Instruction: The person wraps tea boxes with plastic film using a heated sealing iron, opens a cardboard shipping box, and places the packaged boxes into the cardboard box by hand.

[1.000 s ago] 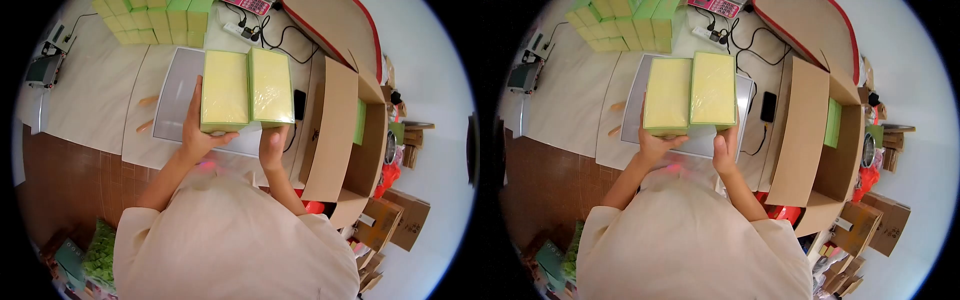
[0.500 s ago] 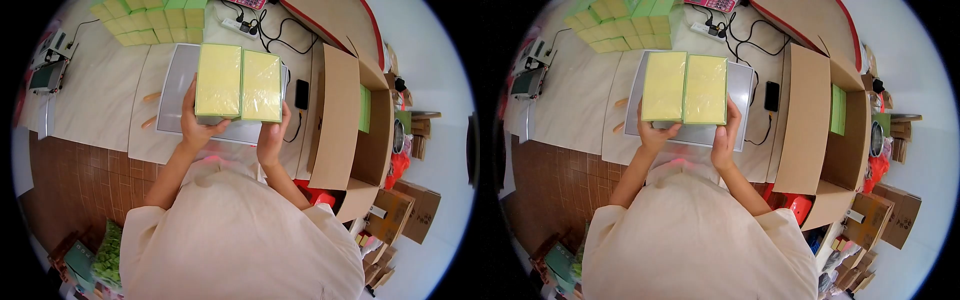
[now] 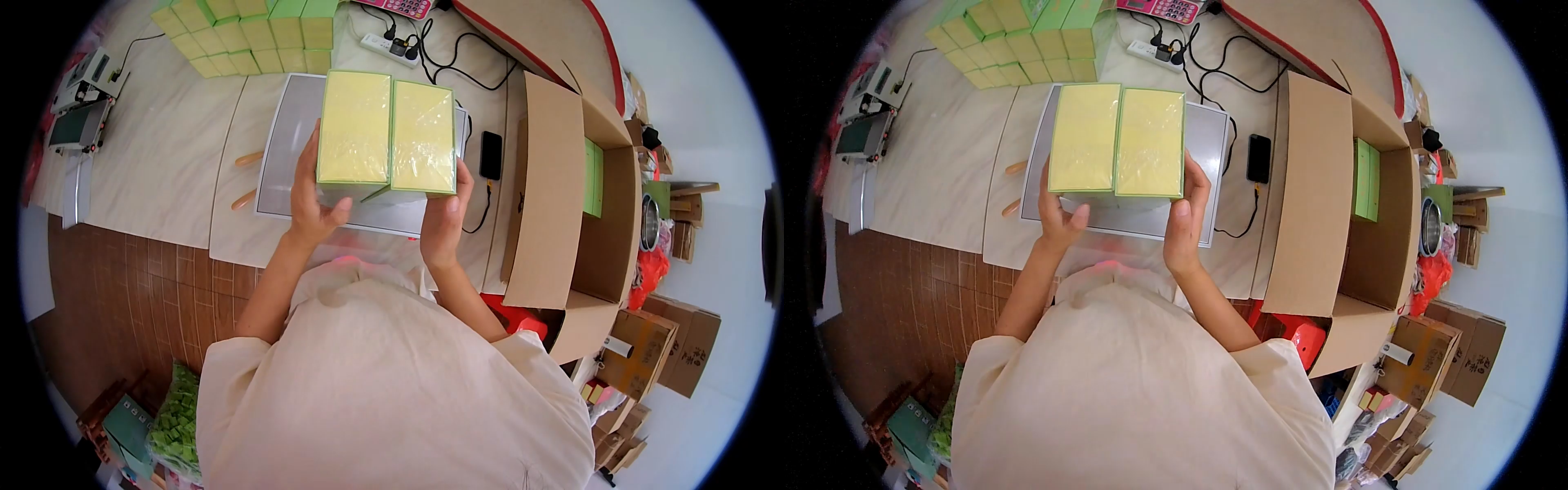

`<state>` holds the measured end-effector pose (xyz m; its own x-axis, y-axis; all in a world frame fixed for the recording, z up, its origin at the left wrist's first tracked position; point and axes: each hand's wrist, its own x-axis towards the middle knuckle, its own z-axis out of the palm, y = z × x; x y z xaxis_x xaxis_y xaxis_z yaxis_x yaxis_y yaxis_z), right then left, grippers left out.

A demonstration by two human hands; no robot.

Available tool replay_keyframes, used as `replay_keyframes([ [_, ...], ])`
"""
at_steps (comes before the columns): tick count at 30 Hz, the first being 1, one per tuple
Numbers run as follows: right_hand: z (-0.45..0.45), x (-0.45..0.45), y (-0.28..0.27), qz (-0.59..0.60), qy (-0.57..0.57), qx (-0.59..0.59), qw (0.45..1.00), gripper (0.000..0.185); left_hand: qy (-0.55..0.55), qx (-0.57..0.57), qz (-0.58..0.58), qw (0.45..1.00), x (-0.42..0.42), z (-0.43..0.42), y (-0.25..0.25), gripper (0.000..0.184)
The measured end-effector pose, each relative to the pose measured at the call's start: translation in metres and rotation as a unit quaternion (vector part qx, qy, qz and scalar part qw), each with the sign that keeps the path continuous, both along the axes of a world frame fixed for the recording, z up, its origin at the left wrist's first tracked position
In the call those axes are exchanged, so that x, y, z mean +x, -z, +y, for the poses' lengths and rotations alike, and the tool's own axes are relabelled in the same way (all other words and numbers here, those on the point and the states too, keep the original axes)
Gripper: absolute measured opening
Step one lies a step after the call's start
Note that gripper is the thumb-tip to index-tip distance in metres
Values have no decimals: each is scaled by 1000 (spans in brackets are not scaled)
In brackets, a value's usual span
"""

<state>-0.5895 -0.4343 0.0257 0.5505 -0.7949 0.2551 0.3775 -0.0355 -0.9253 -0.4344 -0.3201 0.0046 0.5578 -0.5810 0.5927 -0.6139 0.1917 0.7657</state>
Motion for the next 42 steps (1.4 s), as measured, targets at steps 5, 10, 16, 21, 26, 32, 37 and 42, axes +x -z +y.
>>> replay_keyframes([
  [5, -1, 4, -11, 21, 15, 23, 999, 70, 20, -38, 58, 997, 4, 0, -3, 81],
  [10, -9, 3, -10, 26, 13, 13, 999, 66, 15, -90, 103, 990, 7, -7, -8, 74],
  [16, -20, 2, -7, 15, 22, 30, 999, 58, -13, -108, 135, 985, 15, -8, -2, 57],
  [21, -28, 6, -4, 30, 33, 62, 997, 60, -9, -110, 163, 980, 19, -11, -4, 52],
  [26, -39, 8, 14, 51, 21, 88, 995, 61, 3, -95, 204, 974, 28, -17, -3, 48],
  [32, -41, 16, 16, 61, 30, 147, 987, 51, 19, -66, 256, 964, 39, -29, -4, 53],
  [37, -50, 20, 28, 94, 4, 158, 983, 60, 45, -29, 318, 947, 48, -37, 13, 59],
  [42, -65, 22, 62, 77, -15, 193, 978, 59, 88, -5, 382, 920, 55, -43, 30, 55],
])
